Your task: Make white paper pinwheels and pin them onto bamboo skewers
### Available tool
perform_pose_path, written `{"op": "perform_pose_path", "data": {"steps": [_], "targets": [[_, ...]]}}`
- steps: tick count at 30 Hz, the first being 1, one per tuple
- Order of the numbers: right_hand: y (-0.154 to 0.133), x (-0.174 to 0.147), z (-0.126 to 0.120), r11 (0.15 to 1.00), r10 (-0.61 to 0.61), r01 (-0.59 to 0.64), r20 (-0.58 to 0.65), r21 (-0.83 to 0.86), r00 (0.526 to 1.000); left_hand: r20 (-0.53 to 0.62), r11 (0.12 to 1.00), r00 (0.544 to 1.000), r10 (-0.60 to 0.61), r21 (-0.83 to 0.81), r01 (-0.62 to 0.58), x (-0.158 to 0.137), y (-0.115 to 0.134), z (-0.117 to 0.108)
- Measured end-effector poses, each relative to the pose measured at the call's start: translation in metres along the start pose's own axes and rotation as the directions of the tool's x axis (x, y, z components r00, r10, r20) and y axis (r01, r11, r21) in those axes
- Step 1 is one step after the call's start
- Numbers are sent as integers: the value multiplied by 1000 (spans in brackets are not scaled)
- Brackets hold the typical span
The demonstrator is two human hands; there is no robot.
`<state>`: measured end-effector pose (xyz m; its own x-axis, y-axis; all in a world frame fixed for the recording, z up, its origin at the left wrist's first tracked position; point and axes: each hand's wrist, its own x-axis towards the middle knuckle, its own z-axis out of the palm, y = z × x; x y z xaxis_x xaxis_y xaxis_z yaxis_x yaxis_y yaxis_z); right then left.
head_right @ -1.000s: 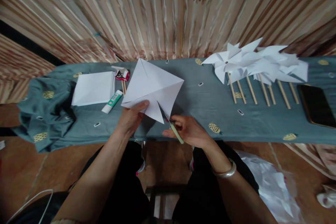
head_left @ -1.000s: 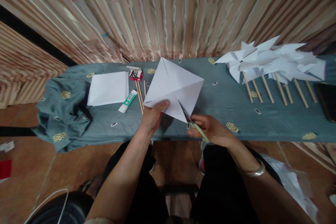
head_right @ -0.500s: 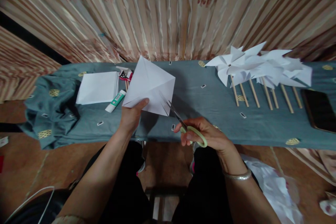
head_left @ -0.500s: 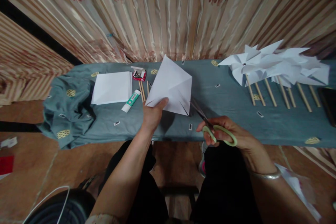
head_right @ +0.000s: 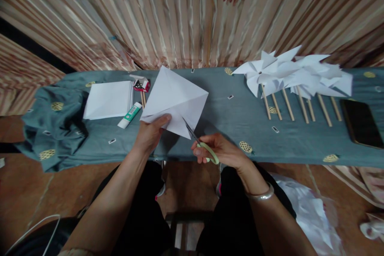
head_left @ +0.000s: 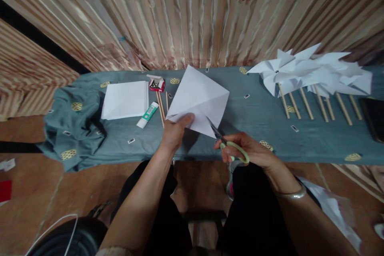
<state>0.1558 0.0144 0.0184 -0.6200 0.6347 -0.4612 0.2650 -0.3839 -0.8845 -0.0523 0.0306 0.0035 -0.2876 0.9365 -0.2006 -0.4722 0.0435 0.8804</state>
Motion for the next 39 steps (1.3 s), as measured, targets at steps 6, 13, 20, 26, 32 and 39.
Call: {"op": "perform_pose_path", "data": {"steps": [6,13,20,26,32,39], "targets": [[-2,3,5,999,-40,41,-79,14,996,8,997,999,-41,59,41,-4,-6,1],[2,7,8,999,-37,41,-127,28,991,3,997,999,-35,65,35,-3,-8,1],[1,6,9,998,-23,31,-143,54,989,14,996,997,-77,52,77,-4,-4,3],[-1,6,8,999,-49,51,-141,13,989,15,993,995,-102,63,101,-4,-1,2],[2,7,8,998,-45,50,-152,26,987,10,991,995,-97,88,96,-4,-2,0],[7,11,11,994,-2,21,-175,106,985,27,993,997,-67,102,64,-3,-6,-3]]}}
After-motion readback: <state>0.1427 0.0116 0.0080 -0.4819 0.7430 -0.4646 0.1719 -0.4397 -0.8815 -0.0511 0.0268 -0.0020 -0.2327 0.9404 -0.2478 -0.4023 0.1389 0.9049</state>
